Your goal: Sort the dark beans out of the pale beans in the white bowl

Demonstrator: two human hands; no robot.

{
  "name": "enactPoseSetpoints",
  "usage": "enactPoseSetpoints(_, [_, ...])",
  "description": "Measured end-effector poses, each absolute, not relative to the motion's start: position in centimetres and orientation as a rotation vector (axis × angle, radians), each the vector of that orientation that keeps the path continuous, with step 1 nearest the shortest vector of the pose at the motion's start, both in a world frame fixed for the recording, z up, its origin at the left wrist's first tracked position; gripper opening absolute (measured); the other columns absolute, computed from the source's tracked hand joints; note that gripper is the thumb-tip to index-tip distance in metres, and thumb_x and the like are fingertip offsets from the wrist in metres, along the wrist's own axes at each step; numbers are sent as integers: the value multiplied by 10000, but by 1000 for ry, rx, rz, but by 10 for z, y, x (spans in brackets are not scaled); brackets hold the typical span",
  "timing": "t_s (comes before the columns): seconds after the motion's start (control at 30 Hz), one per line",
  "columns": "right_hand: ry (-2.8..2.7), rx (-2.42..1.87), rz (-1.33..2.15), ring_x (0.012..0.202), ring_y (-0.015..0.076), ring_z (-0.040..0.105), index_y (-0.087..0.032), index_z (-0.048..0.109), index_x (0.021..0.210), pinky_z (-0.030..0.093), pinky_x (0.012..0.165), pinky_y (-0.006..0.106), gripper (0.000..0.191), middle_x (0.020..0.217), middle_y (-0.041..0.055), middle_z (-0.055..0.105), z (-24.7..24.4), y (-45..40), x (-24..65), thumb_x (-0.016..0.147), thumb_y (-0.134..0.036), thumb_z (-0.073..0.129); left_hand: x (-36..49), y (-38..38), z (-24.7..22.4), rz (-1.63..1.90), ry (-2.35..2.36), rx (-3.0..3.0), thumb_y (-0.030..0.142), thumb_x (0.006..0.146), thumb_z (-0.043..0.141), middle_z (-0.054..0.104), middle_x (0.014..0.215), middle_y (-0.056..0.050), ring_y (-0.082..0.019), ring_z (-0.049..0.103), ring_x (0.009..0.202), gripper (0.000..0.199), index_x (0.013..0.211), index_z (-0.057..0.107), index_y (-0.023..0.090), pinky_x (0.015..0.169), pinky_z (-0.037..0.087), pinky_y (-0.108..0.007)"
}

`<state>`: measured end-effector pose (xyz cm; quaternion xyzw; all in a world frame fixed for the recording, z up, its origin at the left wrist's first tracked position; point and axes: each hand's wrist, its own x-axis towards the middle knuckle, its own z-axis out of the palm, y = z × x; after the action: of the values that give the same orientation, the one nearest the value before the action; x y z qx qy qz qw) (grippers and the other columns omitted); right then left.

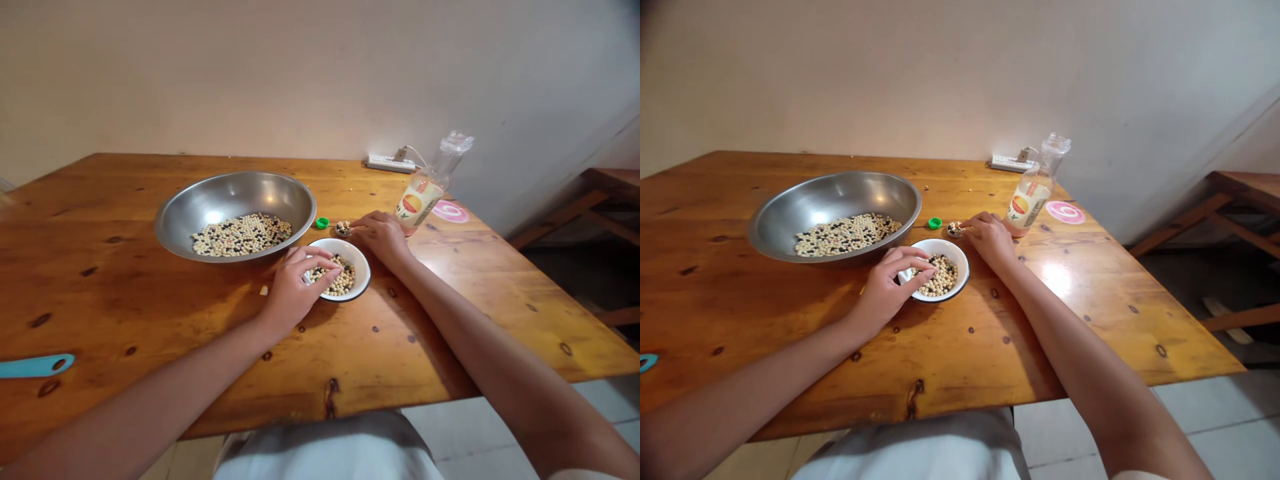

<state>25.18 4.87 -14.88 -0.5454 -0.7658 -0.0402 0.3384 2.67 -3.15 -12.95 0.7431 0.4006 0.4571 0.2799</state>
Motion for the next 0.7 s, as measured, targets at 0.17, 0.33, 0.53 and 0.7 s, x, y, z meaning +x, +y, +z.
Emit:
enactPoseSetpoints(0.17, [-2009,-1483,-136,902,229,573,-232,721,901,456,788,345,163,927,52,673,-147,45,245,827,-267,581,27,-32,-129,1238,1062,2006,230,784,645,638,927,-26,-174,574,934,67,757,705,217,898,411,-325])
enactPoseSetpoints(0.33, [-2038,-1468,-200,876,232,564,-226,724,856,454,750,339,153,902,56,681,-142,40,241,841,-254,574,28,-32,-129,1241,1061,2021,240,780,649,646,922,-25,-179,574,930,63,754,703,221,894,418,-337])
enactPoseSetpoints(0.53, [-2050,-1469,-238,878,236,557,-225,721,878,448,713,336,155,907,58,675,-142,39,239,848,-260,573,27,-32,-129,1237,1071,2021,248,783,645,645,922,-26,-185,572,934,66,758,704,228,898,418,-350])
enactPoseSetpoints(0.7, [-2069,-1478,-256,887,237,546,-236,714,928,440,700,330,174,924,69,661,-144,39,239,857,-288,563,28,-32,-128,1237,1070,2023,234,778,652,644,922,-22,-181,568,935,56,759,704,226,903,409,-344])
